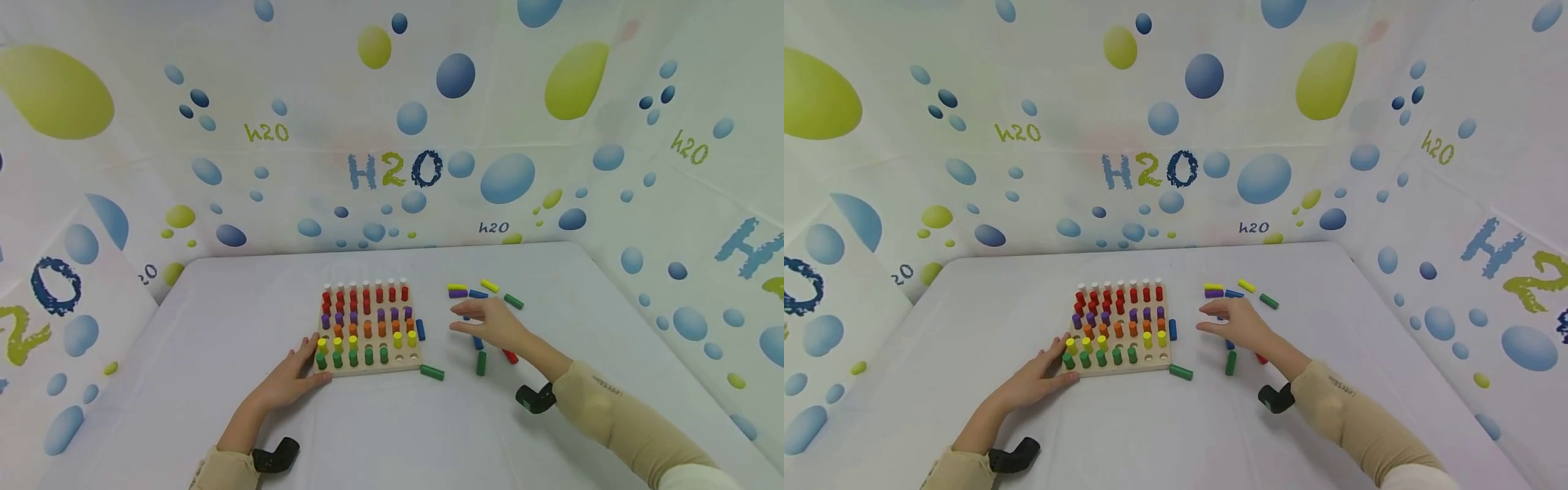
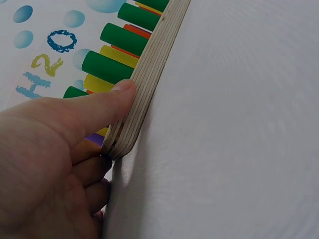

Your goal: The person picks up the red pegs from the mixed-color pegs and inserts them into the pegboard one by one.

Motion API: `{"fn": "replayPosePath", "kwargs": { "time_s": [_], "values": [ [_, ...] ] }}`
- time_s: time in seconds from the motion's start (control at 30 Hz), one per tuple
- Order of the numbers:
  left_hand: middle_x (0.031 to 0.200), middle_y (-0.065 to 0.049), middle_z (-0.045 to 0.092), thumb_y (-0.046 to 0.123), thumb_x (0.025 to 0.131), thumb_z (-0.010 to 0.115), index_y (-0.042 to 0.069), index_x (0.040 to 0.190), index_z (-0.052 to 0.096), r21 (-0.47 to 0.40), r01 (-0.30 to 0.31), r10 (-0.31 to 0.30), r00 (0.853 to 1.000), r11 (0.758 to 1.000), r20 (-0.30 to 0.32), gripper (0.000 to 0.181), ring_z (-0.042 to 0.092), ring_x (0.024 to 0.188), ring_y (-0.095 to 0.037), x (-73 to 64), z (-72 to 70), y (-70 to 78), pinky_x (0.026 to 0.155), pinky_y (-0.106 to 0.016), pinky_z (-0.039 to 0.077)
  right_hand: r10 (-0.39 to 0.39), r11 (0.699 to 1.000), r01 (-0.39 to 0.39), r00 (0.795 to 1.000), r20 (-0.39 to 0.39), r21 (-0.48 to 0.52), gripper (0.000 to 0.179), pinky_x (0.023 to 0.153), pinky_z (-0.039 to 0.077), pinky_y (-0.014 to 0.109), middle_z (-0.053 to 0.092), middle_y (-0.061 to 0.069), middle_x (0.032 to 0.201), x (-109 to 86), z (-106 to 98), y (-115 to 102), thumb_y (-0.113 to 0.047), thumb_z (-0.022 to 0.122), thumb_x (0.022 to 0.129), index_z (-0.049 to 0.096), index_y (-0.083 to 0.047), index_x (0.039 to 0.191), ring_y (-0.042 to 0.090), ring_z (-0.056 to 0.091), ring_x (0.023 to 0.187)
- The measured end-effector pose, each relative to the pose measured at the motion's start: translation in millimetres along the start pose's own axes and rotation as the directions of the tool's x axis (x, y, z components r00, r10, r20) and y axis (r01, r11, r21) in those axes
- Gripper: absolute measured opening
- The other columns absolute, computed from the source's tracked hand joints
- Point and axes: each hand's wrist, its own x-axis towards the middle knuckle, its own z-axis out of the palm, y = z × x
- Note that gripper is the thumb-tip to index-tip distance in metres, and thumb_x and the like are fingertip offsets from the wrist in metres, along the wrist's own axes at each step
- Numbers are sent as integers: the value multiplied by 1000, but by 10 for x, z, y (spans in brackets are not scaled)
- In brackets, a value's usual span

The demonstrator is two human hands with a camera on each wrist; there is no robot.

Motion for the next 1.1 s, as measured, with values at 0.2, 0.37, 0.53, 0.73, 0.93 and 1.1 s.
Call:
{"fn": "replayPosePath", "kwargs": {
  "time_s": [0.2, 0.37, 0.53, 0.73, 0.93, 1.1],
  "values": [
    [148, -23, 10, 44, 85, 61, 2, 146, 12, -3, -2, 2, 1000, 1000, 2, 89, 5, 137, -36, 0, -17, 7, 110, -49, 2, 50, 999, -49, 998, -43, 12, 49, 87, 49, 40, 63, 13, 113, -191, -118, 100, -37, 69, 80, 62, -2, 114, 27, 59, 106],
    [148, -23, 11, 44, 85, 61, 2, 146, 12, 1, -3, 3, 1000, 1000, -3, 89, 5, 137, -36, 6, -22, 1, 110, -49, 2, 71, 998, -70, 995, -74, 7, 46, 85, 50, 42, 63, 14, 112, -316, -197, 163, -32, 69, 81, 63, -1, 114, 29, 60, 104],
    [148, -23, 11, 44, 85, 61, 2, 146, 12, -1, 0, 0, 1000, 1000, -2, 89, 5, 137, -36, 6, -29, -2, 110, -50, 2, 75, 997, -77, 992, -98, -14, 43, 83, 51, 41, 64, 14, 110, -420, -249, 205, -30, 70, 81, 64, 0, 112, 30, 61, 102],
    [148, -23, 11, 45, 85, 60, 2, 146, 12, 1, -3, 3, 1000, 1000, -4, 89, 5, 137, -36, 5, -29, -4, 110, -49, 2, 120, 993, -122, 987, -110, -5, 47, 83, 51, 39, 64, 14, 110, -499, -279, 258, -34, 69, 80, 63, 0, 112, 31, 60, 103],
    [148, -23, 11, 45, 85, 60, 2, 146, 12, 7, -1, 1, 1000, 1000, -8, 89, 6, 137, -37, 0, -18, -10, 110, -49, 3, 178, 984, -176, 980, -88, 30, 48, 82, 52, 37, 63, 16, 110, -545, -246, 331, -35, 69, 80, 63, 1, 112, 31, 60, 103],
    [148, -23, 11, 43, 85, 60, 2, 146, 12, 0, 2, -2, 1000, 1000, -6, 88, 6, 137, -37, -11, -3, 0, 110, -50, 3, 195, 980, -193, 978, -75, 38, 44, 80, 53, 36, 64, 17, 108, -586, -200, 385, -31, 69, 81, 63, 2, 110, 29, 62, 98]
  ]
}}
